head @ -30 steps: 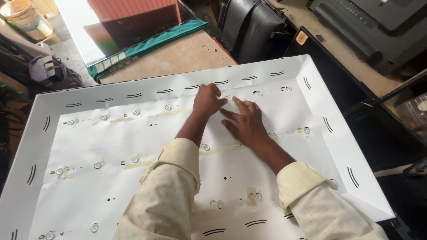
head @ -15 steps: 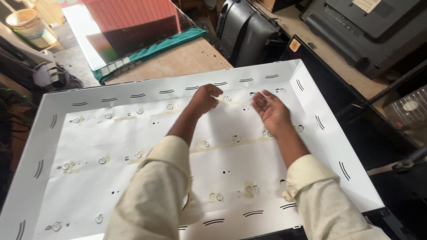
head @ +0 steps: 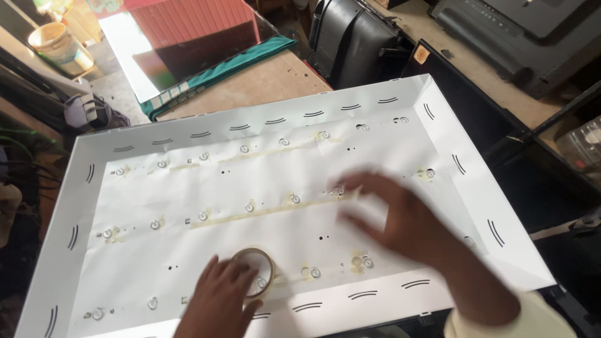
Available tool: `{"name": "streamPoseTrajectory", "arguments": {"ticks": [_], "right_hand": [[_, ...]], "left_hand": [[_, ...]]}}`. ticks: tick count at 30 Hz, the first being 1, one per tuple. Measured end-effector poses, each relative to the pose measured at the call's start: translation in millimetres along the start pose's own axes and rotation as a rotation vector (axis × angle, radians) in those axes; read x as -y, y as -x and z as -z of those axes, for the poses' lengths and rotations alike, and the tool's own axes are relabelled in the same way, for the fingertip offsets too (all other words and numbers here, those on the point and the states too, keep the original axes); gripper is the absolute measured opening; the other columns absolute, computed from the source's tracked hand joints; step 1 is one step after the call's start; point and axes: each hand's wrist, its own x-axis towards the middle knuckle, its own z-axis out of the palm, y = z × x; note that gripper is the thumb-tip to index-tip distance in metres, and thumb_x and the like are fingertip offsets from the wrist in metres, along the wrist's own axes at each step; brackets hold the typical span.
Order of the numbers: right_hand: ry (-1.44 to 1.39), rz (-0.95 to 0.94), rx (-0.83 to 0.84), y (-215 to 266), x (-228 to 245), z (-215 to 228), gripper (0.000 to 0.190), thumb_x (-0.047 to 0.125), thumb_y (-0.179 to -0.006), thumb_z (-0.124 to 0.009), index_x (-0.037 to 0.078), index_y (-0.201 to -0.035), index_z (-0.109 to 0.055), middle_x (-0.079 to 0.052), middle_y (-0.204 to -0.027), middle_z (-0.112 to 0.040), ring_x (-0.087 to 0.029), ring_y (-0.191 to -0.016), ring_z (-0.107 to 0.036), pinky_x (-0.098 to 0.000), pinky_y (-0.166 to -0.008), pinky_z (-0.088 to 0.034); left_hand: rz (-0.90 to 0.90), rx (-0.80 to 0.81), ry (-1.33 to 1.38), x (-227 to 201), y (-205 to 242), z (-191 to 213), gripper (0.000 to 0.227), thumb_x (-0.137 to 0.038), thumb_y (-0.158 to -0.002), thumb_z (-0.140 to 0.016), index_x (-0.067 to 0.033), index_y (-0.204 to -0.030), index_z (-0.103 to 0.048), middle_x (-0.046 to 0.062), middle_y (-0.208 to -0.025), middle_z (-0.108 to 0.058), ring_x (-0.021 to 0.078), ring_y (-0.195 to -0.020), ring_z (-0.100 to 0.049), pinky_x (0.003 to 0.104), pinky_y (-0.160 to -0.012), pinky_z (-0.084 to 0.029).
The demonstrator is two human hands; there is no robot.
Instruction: The person assembles a rectangular LED light fixture by hand, placing small circular components into pre-marked positions on the white panel and securing them with pieces of clear tape. The person repeatedly tears tape from a roll and presses it over the components to hold them in place.
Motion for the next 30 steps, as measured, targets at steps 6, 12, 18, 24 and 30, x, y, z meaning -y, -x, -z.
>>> {"name": "streamPoseTrajectory", "arguments": {"ticks": [6,12,18,24,30], "right_hand": [[-0.307,-0.221,0.323,51.4,29.8,-74.3,0.066,0.023,-0.085,-0.080,0.016,-0.146,-0.055,-0.010,-0.138,-0.058,-0.023,-0.117,-0.067,-0.0356,-0.099,-0.056],[-0.533,-0.178,0.119,72.1,8.6,-103.9,0.056,0.015,-0.087,-0.079,0.003,-0.138,-0.060,-0.014,-0.140,-0.062,-0.026,-0.126,-0.067,-0.0348,-0.104,-0.056],[-0.524,-0.338,0.009,92.5,-0.9,-92.3,0.031,0.013,-0.084,-0.082,0.005,-0.113,-0.077,-0.008,-0.125,-0.071,-0.019,-0.114,-0.073,-0.0312,-0.093,-0.062],[-0.366,-0.206,-0.192,106.4,1.0,-101.2,0.011,0.009,-0.083,-0.083,0.006,-0.093,-0.080,-0.006,-0.100,-0.080,-0.018,-0.094,-0.080,-0.0302,-0.081,-0.062],[-0.260,-0.108,-0.261,109.7,-1.4,-99.5,0.011,0.008,-0.084,-0.080,0.006,-0.093,-0.076,-0.005,-0.099,-0.078,-0.018,-0.093,-0.079,-0.0302,-0.079,-0.062]], "left_hand": [[0.005,-0.282,-0.003,15.0,20.8,-80.3,0.024,-0.016,-0.083,-0.070,-0.0132,-0.107,-0.075,0.007,-0.102,-0.077,0.0251,-0.110,-0.069,0.067,-0.119,-0.015],[-0.095,-0.348,0.214,-36.6,18.6,-104.0,0.017,-0.010,-0.086,-0.071,-0.0072,-0.103,-0.072,0.010,-0.091,-0.076,0.0261,-0.094,-0.076,0.055,-0.113,-0.038],[0.009,-0.429,0.423,-73.7,7.8,-87.7,0.019,-0.004,-0.082,-0.072,-0.0078,-0.100,-0.071,0.010,-0.087,-0.076,0.0277,-0.083,-0.074,0.042,-0.085,-0.053],[-0.026,-0.417,0.470,-88.7,5.0,-71.6,0.021,-0.005,-0.087,-0.070,-0.0085,-0.107,-0.069,0.009,-0.089,-0.077,0.0235,-0.082,-0.075,0.042,-0.089,-0.053],[0.087,-0.243,0.568,-104.8,1.8,-43.0,0.053,-0.012,-0.084,-0.072,-0.0083,-0.135,-0.060,0.017,-0.100,-0.077,0.0325,-0.087,-0.077,0.044,-0.074,-0.059]]}}
